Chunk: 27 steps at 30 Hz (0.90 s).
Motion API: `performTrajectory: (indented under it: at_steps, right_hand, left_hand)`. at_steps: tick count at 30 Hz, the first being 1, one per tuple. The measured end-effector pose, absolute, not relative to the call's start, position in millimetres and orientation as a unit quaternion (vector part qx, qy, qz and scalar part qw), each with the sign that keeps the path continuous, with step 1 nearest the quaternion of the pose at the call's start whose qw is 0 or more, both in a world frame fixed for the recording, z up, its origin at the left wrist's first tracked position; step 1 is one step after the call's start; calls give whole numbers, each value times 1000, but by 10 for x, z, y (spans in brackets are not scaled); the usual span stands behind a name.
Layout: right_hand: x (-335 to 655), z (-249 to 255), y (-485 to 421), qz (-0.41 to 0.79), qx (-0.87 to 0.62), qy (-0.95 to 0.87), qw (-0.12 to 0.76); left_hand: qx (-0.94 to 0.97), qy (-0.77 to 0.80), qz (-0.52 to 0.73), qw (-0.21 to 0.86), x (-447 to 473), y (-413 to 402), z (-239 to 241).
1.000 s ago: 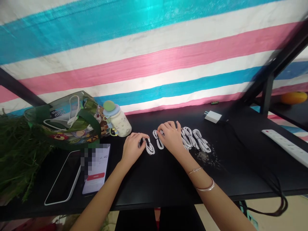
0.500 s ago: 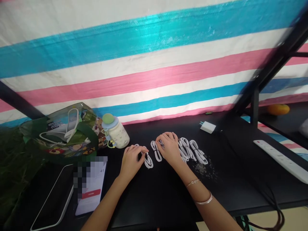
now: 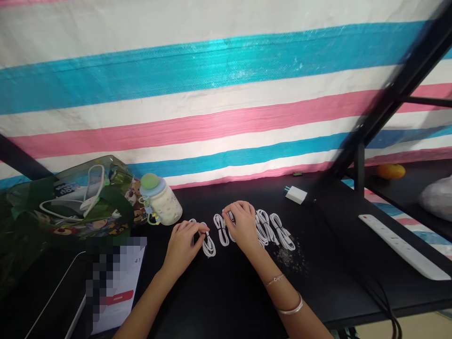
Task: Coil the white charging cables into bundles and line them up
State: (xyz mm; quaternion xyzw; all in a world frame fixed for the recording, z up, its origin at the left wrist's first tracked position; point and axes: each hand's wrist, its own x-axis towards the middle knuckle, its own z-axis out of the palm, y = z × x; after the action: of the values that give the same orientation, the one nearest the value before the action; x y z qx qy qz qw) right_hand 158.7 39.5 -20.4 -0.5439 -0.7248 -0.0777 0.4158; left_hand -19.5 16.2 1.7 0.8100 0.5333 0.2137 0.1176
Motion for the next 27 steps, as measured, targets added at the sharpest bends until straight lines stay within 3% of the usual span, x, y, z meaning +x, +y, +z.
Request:
performTrajectory:
  at_steps: [27]
  right_hand:
    - [1586,-114,318,-36,-521,-739,427]
  left_hand:
    - [795,573,182,87,-221,187,23]
